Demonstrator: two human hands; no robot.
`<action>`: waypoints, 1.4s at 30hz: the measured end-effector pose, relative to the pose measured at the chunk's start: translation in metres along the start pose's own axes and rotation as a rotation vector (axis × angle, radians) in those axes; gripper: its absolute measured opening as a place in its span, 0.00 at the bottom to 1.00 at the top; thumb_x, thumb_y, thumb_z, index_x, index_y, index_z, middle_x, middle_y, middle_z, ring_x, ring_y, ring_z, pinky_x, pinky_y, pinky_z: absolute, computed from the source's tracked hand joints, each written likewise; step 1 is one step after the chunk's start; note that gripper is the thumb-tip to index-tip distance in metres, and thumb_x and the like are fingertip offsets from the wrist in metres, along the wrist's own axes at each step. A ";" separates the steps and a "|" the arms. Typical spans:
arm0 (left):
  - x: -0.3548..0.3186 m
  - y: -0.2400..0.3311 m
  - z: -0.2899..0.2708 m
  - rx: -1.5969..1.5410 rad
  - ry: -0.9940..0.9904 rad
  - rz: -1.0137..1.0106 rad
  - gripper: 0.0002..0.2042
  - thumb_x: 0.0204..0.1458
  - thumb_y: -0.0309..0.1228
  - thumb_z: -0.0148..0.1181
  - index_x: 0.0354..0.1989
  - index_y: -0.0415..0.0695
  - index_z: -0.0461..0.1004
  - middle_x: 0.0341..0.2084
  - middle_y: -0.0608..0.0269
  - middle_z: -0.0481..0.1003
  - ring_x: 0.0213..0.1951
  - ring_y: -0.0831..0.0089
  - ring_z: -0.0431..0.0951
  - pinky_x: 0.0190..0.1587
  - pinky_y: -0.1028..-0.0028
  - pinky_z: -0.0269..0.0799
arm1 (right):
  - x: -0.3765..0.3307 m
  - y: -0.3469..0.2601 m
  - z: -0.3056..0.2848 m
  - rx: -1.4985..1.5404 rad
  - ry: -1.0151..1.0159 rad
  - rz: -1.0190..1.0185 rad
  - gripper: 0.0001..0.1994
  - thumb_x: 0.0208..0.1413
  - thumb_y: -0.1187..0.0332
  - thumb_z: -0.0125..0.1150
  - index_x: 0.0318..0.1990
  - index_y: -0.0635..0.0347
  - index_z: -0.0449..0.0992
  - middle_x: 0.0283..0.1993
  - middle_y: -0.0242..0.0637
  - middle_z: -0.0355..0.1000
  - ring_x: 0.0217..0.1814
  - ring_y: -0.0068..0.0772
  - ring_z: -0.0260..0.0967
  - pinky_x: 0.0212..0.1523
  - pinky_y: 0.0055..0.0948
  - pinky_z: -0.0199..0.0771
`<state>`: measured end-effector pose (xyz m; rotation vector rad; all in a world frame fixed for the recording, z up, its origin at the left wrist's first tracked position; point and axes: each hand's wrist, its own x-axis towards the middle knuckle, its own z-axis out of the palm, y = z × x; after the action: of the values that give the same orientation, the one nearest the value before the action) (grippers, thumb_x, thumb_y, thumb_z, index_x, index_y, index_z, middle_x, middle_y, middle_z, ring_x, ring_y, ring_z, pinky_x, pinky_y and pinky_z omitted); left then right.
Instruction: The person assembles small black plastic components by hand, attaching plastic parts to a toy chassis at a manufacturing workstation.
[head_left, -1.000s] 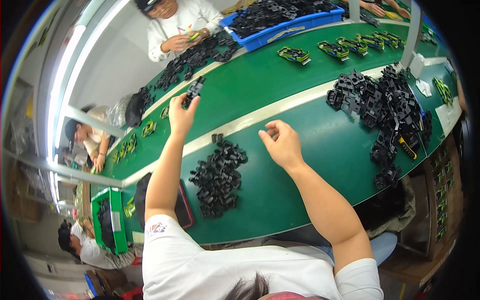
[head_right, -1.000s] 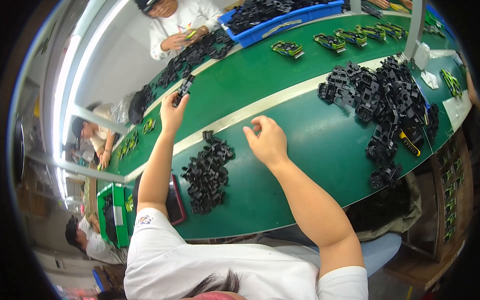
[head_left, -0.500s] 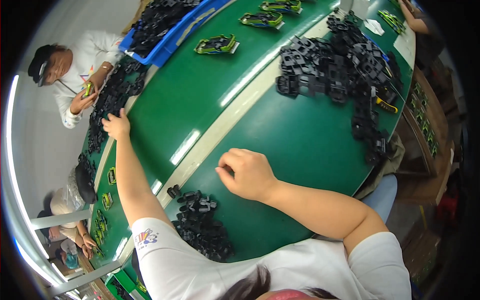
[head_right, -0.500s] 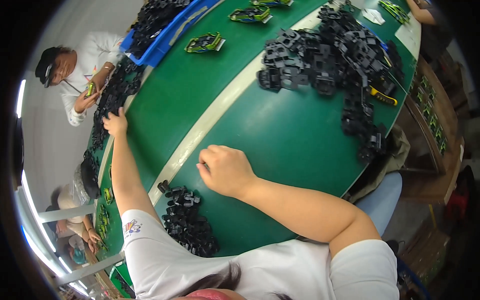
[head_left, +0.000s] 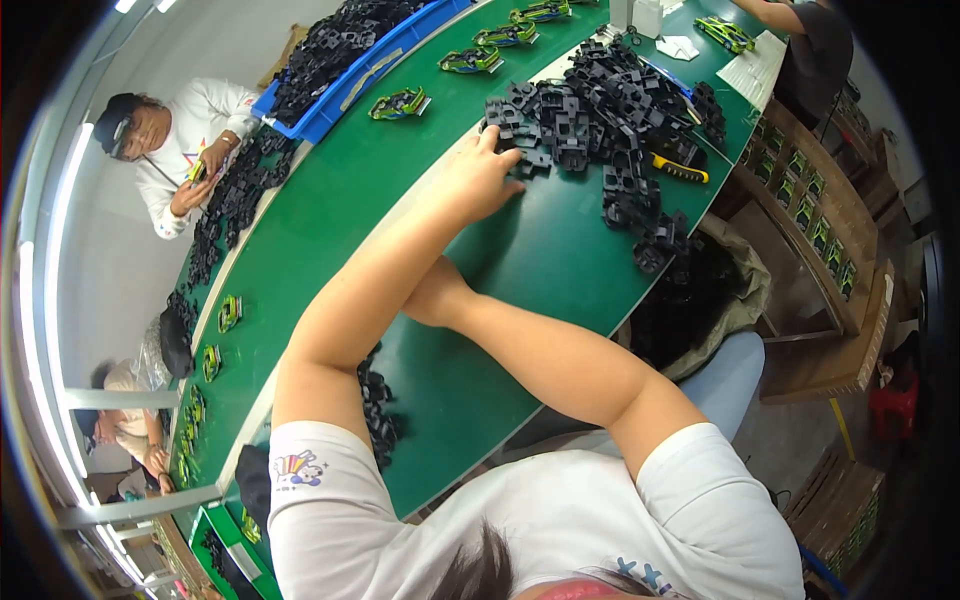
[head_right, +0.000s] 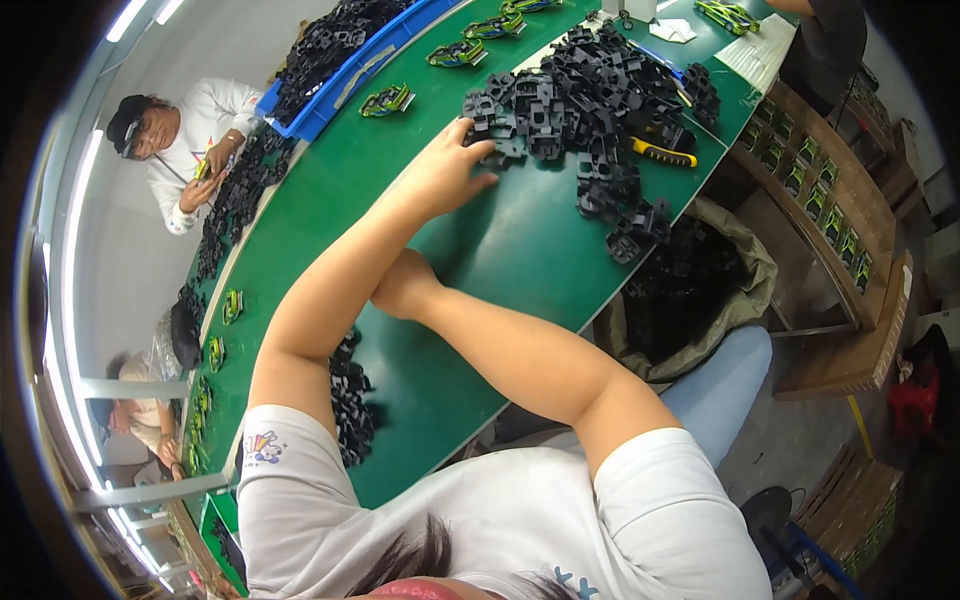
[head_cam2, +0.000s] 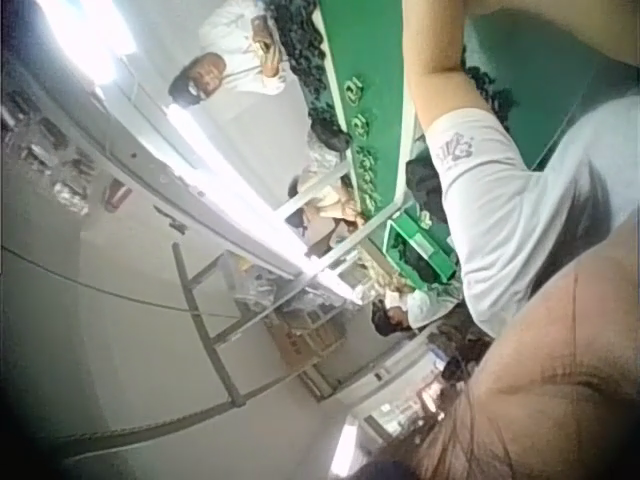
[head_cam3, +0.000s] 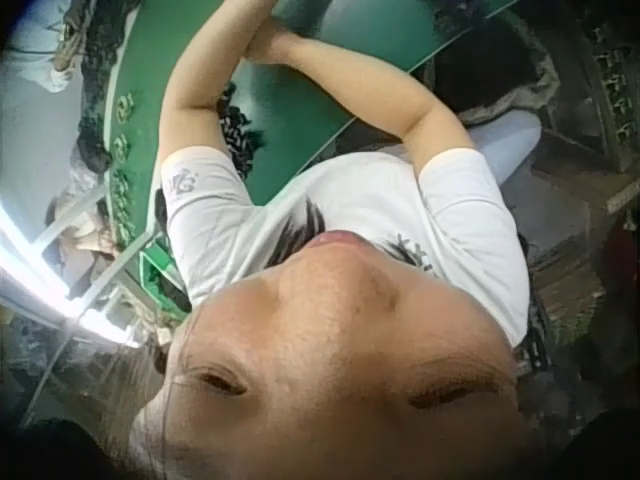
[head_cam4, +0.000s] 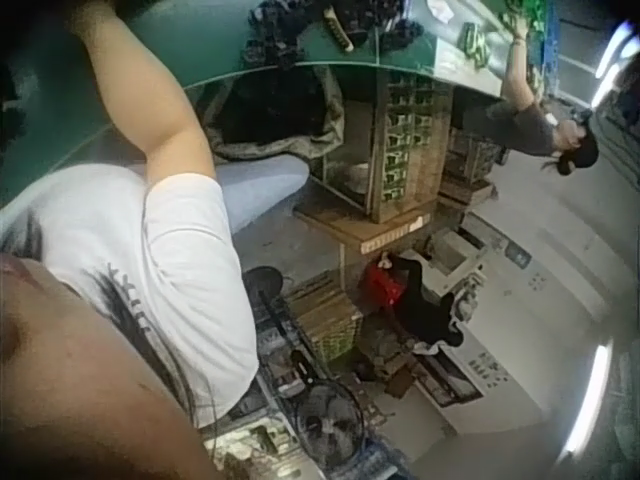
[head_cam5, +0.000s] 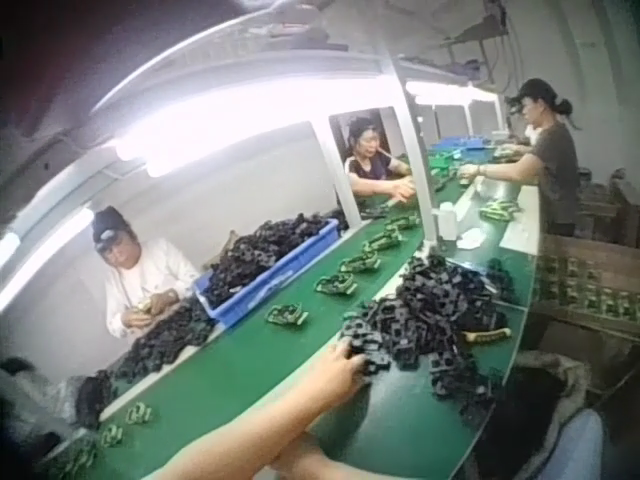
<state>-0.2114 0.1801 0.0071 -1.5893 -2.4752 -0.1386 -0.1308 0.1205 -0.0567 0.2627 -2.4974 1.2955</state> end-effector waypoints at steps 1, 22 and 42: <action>0.003 -0.004 0.004 0.018 -0.096 -0.022 0.19 0.48 0.37 0.63 0.49 0.49 0.73 0.55 0.46 0.63 0.54 0.48 0.67 0.53 0.58 0.67 | -0.001 0.004 0.008 0.028 0.145 -0.097 0.17 0.53 0.65 0.49 0.49 0.59 0.72 0.52 0.48 0.71 0.52 0.49 0.68 0.50 0.44 0.69; -0.127 -0.023 -0.091 -0.253 0.540 -0.230 0.12 0.54 0.31 0.49 0.31 0.35 0.77 0.30 0.46 0.74 0.41 0.54 0.74 0.46 0.61 0.69 | -0.038 -0.030 0.011 0.012 -0.318 -0.453 0.21 0.48 0.68 0.62 0.53 0.56 0.71 0.63 0.42 0.61 0.65 0.47 0.56 0.64 0.42 0.56; -0.310 0.033 -0.072 -1.183 1.091 -1.163 0.16 0.61 0.41 0.50 0.33 0.39 0.73 0.17 0.67 0.70 0.12 0.79 0.66 0.12 0.83 0.54 | -0.019 -0.033 -0.025 0.398 -0.303 -0.103 0.14 0.43 0.81 0.64 0.39 0.61 0.73 0.38 0.33 0.71 0.38 0.27 0.70 0.41 0.26 0.72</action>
<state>-0.0478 -0.0951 0.0101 0.2573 -1.8751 -2.1239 -0.0984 0.1226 -0.0251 0.7179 -2.3928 1.8166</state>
